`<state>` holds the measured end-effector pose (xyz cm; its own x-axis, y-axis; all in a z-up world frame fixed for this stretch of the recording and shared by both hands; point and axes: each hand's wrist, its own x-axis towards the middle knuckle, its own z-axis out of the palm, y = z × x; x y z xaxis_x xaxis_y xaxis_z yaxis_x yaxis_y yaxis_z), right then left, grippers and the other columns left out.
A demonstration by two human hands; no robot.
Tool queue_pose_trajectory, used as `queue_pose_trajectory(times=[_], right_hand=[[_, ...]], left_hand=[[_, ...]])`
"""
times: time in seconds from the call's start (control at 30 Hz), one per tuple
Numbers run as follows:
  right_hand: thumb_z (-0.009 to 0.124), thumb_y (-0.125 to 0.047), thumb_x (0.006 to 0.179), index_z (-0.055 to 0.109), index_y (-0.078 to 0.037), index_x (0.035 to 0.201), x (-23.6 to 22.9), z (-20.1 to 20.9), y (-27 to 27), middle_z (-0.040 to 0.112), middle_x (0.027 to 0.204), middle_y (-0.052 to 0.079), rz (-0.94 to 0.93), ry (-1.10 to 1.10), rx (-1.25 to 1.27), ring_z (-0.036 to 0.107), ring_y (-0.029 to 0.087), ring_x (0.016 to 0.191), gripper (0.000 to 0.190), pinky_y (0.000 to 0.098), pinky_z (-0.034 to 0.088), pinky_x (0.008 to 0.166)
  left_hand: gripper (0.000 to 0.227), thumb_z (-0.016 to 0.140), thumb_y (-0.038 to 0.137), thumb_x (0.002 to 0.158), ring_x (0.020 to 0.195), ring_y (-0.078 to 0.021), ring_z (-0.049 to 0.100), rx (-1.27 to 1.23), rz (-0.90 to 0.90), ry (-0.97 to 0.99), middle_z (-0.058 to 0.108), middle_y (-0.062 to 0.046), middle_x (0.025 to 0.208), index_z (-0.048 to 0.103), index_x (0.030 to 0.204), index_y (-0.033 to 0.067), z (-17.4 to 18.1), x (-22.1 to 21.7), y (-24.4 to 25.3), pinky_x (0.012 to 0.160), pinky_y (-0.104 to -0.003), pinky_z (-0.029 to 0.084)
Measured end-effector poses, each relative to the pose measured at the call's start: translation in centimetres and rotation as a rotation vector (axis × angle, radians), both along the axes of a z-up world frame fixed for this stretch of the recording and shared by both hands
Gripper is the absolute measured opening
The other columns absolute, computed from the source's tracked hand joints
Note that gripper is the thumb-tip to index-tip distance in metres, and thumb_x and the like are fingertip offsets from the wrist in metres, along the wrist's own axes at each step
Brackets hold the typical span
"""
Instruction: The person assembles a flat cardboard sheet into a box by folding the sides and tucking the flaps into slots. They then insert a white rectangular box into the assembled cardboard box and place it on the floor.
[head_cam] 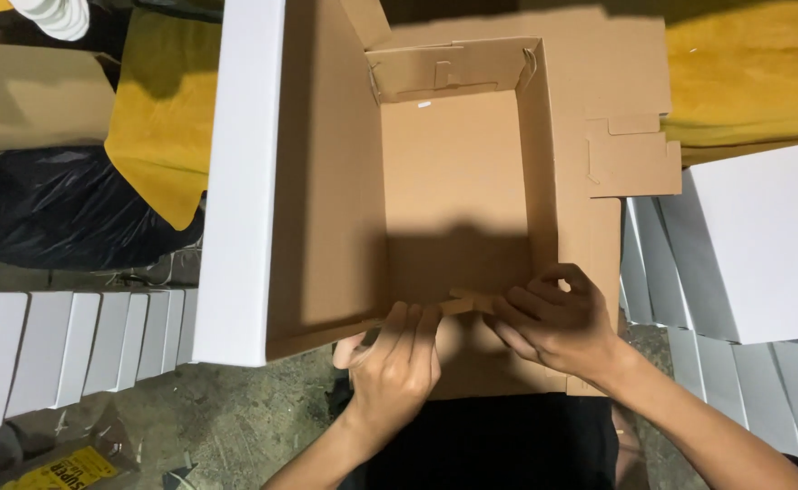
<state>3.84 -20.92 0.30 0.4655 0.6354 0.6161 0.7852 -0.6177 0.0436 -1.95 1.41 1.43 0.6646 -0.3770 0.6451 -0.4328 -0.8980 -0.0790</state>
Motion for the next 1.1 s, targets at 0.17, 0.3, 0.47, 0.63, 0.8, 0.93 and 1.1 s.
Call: queue_pose_trajectory(times=[0.17,0.3,0.47,0.63,0.8,0.93,1.1], right_hand=[[0.069,-0.018,0.096,0.062,-0.018,0.076,0.3,-1.0,-0.5,0.054,0.066,-0.006,0.019,-0.005,0.034,0.051,0.016,0.058,0.022,0.0290,0.042,0.075],[0.069,-0.010,0.094,0.060,-0.018,0.072,0.1,-1.5,-0.5,0.050,0.062,-0.006,0.009,0.011,0.127,0.047,0.016,0.054,0.026,0.0289,0.039,0.074],[0.060,-0.015,0.097,0.067,-0.019,0.074,0.1,-2.3,-1.0,0.055,0.063,-0.006,0.032,0.033,0.227,0.050,0.015,0.055,0.024,0.0318,0.040,0.079],[0.048,-0.021,0.102,0.072,-0.023,0.078,1.0,-4.1,-2.7,0.055,0.066,-0.008,0.086,0.059,0.229,0.054,0.013,0.062,0.034,0.0365,0.039,0.087],[0.056,-0.023,0.104,0.071,-0.016,0.089,4.4,-5.2,-3.5,0.064,0.083,-0.002,0.198,0.093,0.167,0.063,0.018,0.096,0.023,0.0425,0.037,0.102],[0.080,-0.023,0.086,0.078,-0.013,0.098,3.1,-4.1,-3.6,0.076,0.100,0.001,0.107,0.186,0.207,0.068,0.022,0.110,0.016,0.0488,0.033,0.117],[0.058,-0.008,0.107,0.056,0.005,0.131,-4.1,-4.2,-5.4,0.061,0.116,0.017,-0.479,0.555,0.748,0.059,0.029,0.111,0.027,0.0386,0.047,0.098]], left_hand=[[0.026,0.051,-0.002,0.099,0.093,-0.0182,0.072,0.077,-0.053,0.054,0.072,-0.007,0.090,0.075,0.105,0.0056,0.1,0.2,-0.6,0.067,-0.027,0.047],[0.042,0.044,0.000,0.091,0.107,-0.0187,0.073,0.073,-0.064,0.159,0.076,-0.005,0.107,0.074,0.119,0.0085,-2.4,0.5,-0.3,0.067,-0.031,0.046],[0.030,0.054,0.001,0.092,0.099,-0.0255,0.073,-0.065,-0.129,0.153,0.074,-0.008,0.096,0.075,0.111,0.0102,-3.3,2.2,-0.9,0.065,-0.035,0.051],[0.024,0.065,0.008,0.094,0.095,-0.0210,0.074,-0.109,-0.123,0.111,0.071,-0.002,0.084,0.076,0.108,0.0240,-2.1,3.1,-1.5,0.058,-0.026,0.054],[0.009,0.068,0.007,0.089,0.099,-0.0282,0.073,-0.286,-0.177,0.156,0.073,-0.006,0.088,0.074,0.093,0.0117,-7.8,4.8,-2.8,0.065,-0.029,0.057],[0.008,0.068,0.006,0.093,0.101,-0.0273,0.074,-0.319,-0.164,0.159,0.072,-0.005,0.087,0.075,0.096,0.0085,-6.5,4.2,-3.1,0.066,-0.028,0.059],[0.016,0.071,0.011,0.095,0.106,-0.0415,0.072,-0.456,-0.355,-0.083,0.071,-0.023,0.116,0.073,0.107,0.0011,-13.2,-1.1,2.6,0.092,-0.055,0.060]])
